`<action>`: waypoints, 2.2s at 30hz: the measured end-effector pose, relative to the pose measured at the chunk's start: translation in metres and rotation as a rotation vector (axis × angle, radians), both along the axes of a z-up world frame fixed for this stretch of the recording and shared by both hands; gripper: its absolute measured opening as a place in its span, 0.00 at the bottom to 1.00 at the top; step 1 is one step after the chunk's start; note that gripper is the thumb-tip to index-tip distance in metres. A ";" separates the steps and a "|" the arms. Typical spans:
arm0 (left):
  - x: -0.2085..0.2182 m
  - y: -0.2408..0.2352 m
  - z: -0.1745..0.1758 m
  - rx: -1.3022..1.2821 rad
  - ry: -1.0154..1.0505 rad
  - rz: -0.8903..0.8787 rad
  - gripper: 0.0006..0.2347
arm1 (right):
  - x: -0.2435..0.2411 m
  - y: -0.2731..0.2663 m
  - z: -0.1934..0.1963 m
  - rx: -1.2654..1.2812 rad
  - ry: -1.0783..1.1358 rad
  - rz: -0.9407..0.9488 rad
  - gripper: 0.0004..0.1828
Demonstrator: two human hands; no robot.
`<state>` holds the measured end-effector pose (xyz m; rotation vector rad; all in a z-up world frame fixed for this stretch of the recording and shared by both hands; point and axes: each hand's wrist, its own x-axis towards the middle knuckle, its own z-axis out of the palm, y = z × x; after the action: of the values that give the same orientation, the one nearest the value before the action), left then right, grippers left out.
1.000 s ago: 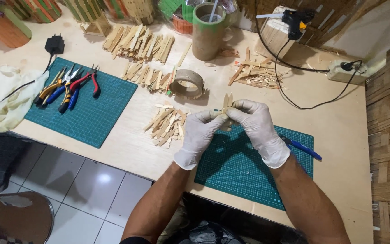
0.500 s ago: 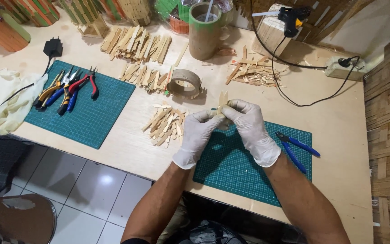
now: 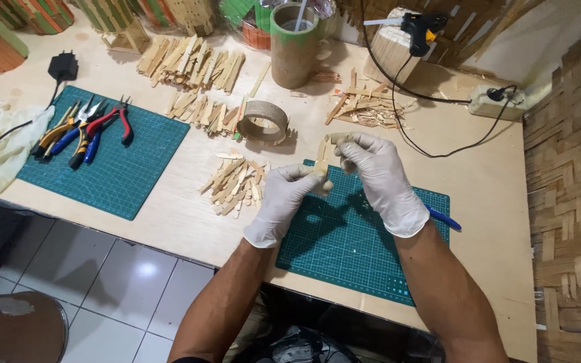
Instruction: Assembling a structure using popsicle sticks and a hot glue gun on a cutting mat.
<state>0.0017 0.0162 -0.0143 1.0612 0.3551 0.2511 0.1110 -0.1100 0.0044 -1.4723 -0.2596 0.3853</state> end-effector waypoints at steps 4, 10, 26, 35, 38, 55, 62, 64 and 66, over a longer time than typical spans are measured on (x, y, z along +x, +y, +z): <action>-0.001 -0.006 0.007 0.060 0.027 -0.052 0.08 | -0.009 -0.006 0.027 -0.021 -0.074 -0.014 0.06; -0.005 -0.016 0.017 0.159 0.060 -0.102 0.06 | -0.010 -0.016 0.040 -0.085 -0.126 0.043 0.10; -0.002 -0.025 0.007 0.246 0.100 -0.106 0.06 | -0.005 -0.024 0.040 -0.190 -0.193 0.146 0.11; -0.010 -0.027 0.009 0.131 0.033 -0.147 0.09 | -0.014 -0.028 0.066 -0.396 -0.216 0.200 0.08; -0.008 -0.029 -0.005 0.067 -0.039 -0.198 0.11 | -0.014 -0.034 0.069 -0.455 -0.187 0.230 0.08; -0.051 -0.039 -0.003 0.113 -0.064 -0.102 0.06 | -0.026 -0.028 0.071 -0.485 -0.049 0.396 0.10; -0.078 -0.017 0.003 0.542 0.027 -0.118 0.14 | -0.046 -0.021 0.084 -0.498 -0.044 0.451 0.03; -0.086 0.003 0.002 0.911 0.002 -0.122 0.23 | -0.049 -0.022 0.097 -0.491 -0.046 0.437 0.04; -0.093 0.024 -0.003 1.724 0.059 0.181 0.13 | -0.051 -0.025 0.108 -0.549 -0.070 0.298 0.04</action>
<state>-0.0917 0.0399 -0.0177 2.7335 0.2316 0.7418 0.0605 -0.1354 0.1128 -1.9946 -0.4576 0.6837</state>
